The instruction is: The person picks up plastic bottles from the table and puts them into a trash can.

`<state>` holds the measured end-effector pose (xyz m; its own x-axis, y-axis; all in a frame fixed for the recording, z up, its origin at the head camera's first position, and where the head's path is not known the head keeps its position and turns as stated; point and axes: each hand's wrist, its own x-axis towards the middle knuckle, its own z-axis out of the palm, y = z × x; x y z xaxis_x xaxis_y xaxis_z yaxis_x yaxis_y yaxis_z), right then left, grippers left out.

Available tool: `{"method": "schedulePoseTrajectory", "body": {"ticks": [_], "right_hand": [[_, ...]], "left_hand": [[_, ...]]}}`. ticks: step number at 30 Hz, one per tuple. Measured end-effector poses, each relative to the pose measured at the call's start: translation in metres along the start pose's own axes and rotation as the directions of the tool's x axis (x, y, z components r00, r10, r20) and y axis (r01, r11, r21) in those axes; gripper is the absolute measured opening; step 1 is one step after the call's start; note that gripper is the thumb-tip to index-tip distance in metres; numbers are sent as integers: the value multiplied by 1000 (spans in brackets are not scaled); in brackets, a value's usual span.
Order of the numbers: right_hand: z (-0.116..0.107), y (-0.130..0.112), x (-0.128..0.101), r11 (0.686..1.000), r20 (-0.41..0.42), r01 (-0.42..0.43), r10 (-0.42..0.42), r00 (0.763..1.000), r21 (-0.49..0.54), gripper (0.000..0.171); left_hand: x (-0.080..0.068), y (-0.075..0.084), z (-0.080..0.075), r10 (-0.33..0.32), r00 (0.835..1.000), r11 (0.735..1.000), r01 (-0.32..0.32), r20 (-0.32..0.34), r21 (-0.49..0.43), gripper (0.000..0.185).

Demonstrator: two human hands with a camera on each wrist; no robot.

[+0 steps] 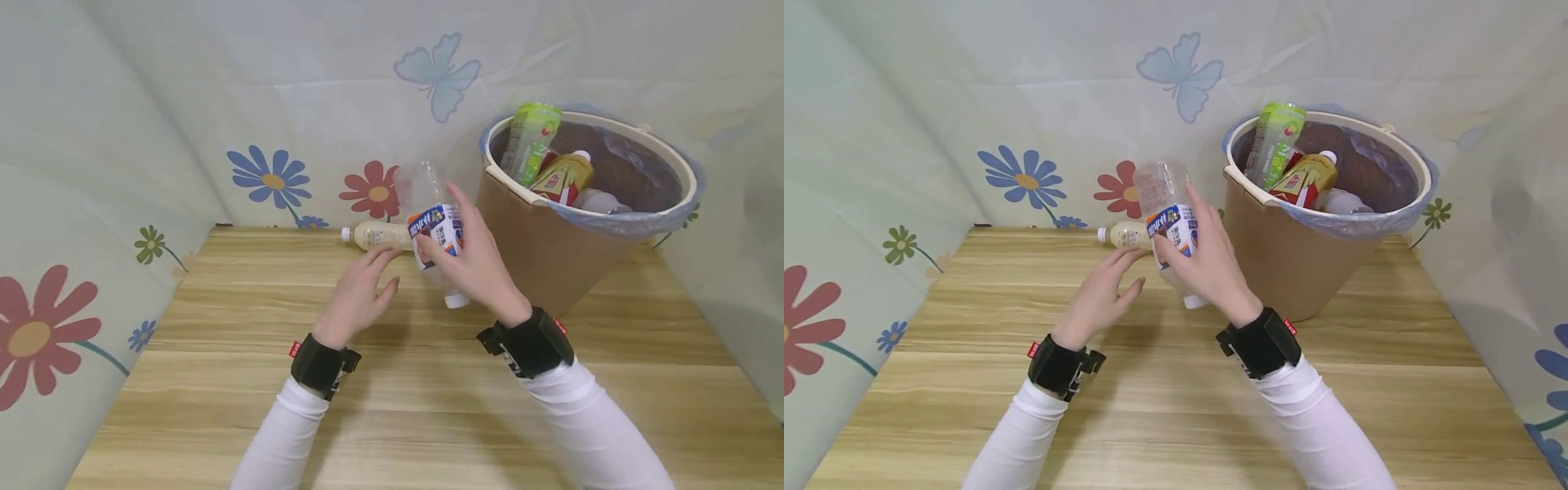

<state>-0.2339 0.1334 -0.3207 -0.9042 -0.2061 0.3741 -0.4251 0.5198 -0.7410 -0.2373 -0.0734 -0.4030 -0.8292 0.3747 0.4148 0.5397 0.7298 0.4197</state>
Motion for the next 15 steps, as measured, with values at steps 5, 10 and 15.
{"method": "schedulePoseTrajectory", "body": {"ticks": [5,10,15], "right_hand": [[-18,-19,12,997,-87,77,-76,993,16,84],[-43,-32,23,989,-211,130,-112,971,72,82],[-71,-38,34,974,-344,173,-114,932,145,83]], "left_hand": [[5,19,0,27,998,1000,-27,-51,-14,49],[13,39,3,44,998,998,-46,-35,-39,51],[21,56,8,86,996,996,-87,-9,-36,51]]}}
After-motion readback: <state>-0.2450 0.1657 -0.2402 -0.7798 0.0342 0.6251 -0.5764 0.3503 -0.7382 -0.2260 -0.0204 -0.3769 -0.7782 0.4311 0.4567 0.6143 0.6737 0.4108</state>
